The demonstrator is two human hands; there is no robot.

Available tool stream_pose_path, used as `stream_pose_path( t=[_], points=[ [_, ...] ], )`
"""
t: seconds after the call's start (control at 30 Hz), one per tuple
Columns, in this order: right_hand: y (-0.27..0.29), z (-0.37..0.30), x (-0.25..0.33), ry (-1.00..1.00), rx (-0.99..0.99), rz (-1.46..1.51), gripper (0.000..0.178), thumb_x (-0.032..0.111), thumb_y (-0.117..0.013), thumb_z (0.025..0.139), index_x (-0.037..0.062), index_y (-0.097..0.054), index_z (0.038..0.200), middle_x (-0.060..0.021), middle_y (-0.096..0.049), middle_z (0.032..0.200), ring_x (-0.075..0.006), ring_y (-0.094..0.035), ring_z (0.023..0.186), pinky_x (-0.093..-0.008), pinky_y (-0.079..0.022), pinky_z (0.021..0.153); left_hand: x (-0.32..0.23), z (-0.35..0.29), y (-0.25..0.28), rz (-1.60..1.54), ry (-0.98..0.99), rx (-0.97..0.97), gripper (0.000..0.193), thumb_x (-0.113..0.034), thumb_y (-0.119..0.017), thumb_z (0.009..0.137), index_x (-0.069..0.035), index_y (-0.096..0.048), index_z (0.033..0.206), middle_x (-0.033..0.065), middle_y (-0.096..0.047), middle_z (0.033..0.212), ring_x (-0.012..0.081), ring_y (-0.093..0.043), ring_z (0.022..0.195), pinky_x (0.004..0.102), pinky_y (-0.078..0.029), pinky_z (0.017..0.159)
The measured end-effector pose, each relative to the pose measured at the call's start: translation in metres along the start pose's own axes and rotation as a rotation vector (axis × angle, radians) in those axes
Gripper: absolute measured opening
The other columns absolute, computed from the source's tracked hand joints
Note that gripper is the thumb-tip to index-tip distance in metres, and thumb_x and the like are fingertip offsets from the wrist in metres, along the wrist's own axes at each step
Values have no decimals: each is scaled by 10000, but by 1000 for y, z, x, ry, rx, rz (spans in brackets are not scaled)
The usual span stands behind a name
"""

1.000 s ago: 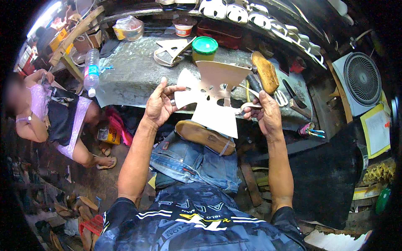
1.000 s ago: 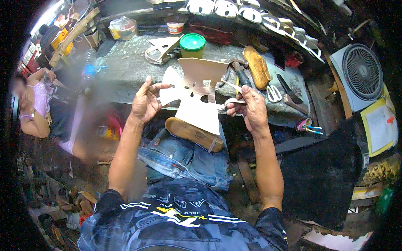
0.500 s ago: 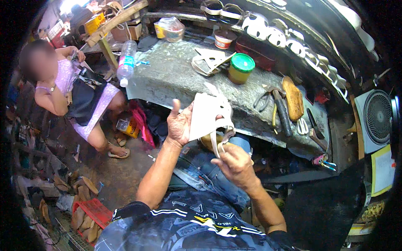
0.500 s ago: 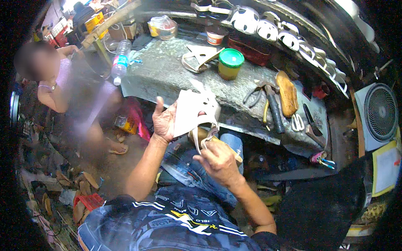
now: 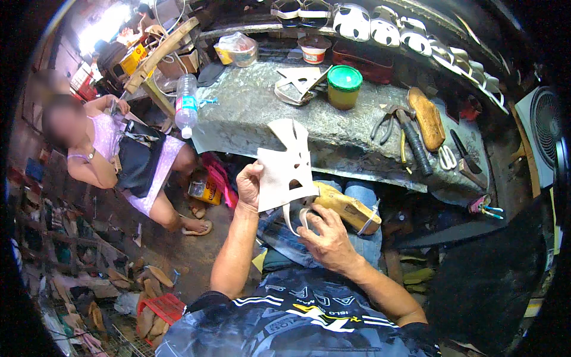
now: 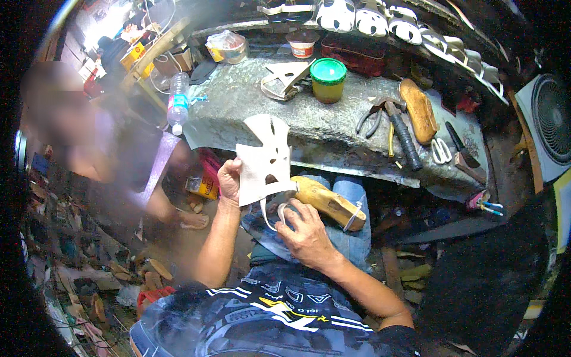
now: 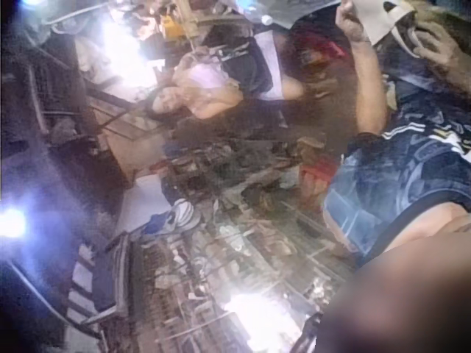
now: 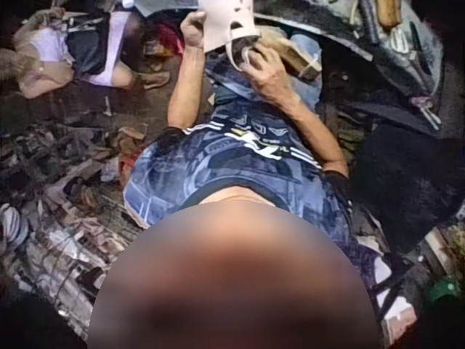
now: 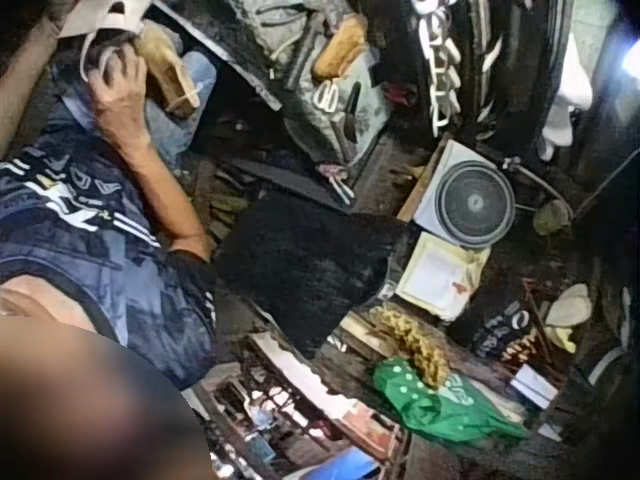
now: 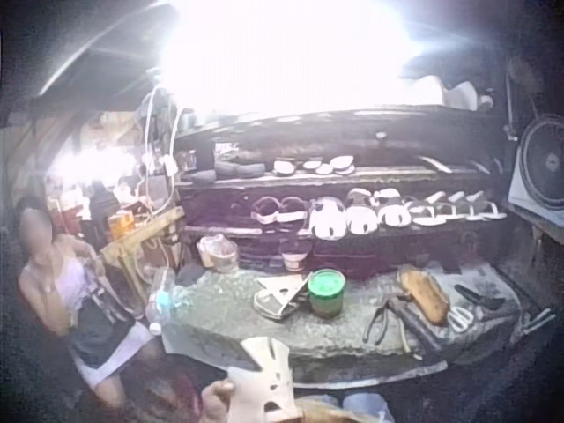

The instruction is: The person assembles a pair of sandals by attaching white straps to a wooden sole using a knife-like tool. They repeatedly position the straps, press them onto the sole, and use the tool to secure them in place.

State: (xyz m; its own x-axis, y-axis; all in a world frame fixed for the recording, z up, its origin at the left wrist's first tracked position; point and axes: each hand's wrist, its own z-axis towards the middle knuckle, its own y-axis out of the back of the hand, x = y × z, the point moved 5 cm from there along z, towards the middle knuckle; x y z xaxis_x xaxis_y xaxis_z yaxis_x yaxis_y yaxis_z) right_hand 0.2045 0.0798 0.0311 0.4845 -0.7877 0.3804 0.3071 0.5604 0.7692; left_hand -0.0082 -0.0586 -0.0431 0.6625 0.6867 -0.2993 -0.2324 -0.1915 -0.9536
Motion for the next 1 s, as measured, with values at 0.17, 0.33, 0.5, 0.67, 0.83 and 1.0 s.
stream_pose_path(
  t=[0.17, 0.33, 0.5, 0.67, 0.83, 1.0],
  points=[
    [20, -3, -11, -88, -108, 140, 710, 215, -886, 824, 80, -615, 1466, -203, -667, 1342, -419, -628, 1288, -557, -501, 1067, -23, -16, 41, -26, -217, -109, 427, -165, -605, 851, 56, -727, 1196, 190, -791, 1134, 324, -768, 1026, 460, -614, 994],
    [36, 2, -49, -356, -245, 291, 797, 190, -871, 894, -10, -484, 1562, -248, -648, 1395, -410, -639, 1286, -461, -494, 1108, -33, -20, 54, -21, -289, -50, 461, -152, -591, 867, 108, -712, 1228, 231, -773, 1212, 349, -751, 1098, 482, -589, 1051],
    [-3, 20, -92, -777, -183, 1123, 714, 307, -702, 1079, 5, -382, 1642, -204, -654, 1418, -247, -644, 1301, -361, -531, 1086, -19, -14, 38, 20, -209, 19, 620, -292, -628, 880, 80, -648, 1376, 219, -755, 1272, 385, -738, 1128, 521, -580, 1057],
    [-26, 26, -91, -781, -148, 1549, 494, 189, -713, 1056, -46, -589, 1473, -101, -757, 1224, -154, -737, 1035, -309, -606, 914, -9, -16, 33, -31, -199, -35, 635, -305, -600, 875, 47, -631, 1403, 245, -728, 1301, 387, -723, 1171, 562, -584, 1048],
    [-19, 19, -96, -733, -234, 1618, 312, 42, -715, 1017, -77, -687, 1305, -108, -772, 1161, -151, -746, 1014, -311, -614, 931, -35, -18, 58, 94, -223, -62, 432, -155, -597, 902, 122, -690, 1221, 227, -762, 1242, 391, -729, 1169, 559, -553, 1095],
    [-18, 15, -108, -736, -265, 1588, 291, 61, -720, 1026, -43, -692, 1297, -94, -774, 1143, -136, -745, 966, -310, -628, 900, -46, -23, 70, 88, -215, -125, 399, -140, -599, 890, 105, -697, 1190, 213, -767, 1218, 344, -728, 1153, 520, -536, 1113]
  ],
)
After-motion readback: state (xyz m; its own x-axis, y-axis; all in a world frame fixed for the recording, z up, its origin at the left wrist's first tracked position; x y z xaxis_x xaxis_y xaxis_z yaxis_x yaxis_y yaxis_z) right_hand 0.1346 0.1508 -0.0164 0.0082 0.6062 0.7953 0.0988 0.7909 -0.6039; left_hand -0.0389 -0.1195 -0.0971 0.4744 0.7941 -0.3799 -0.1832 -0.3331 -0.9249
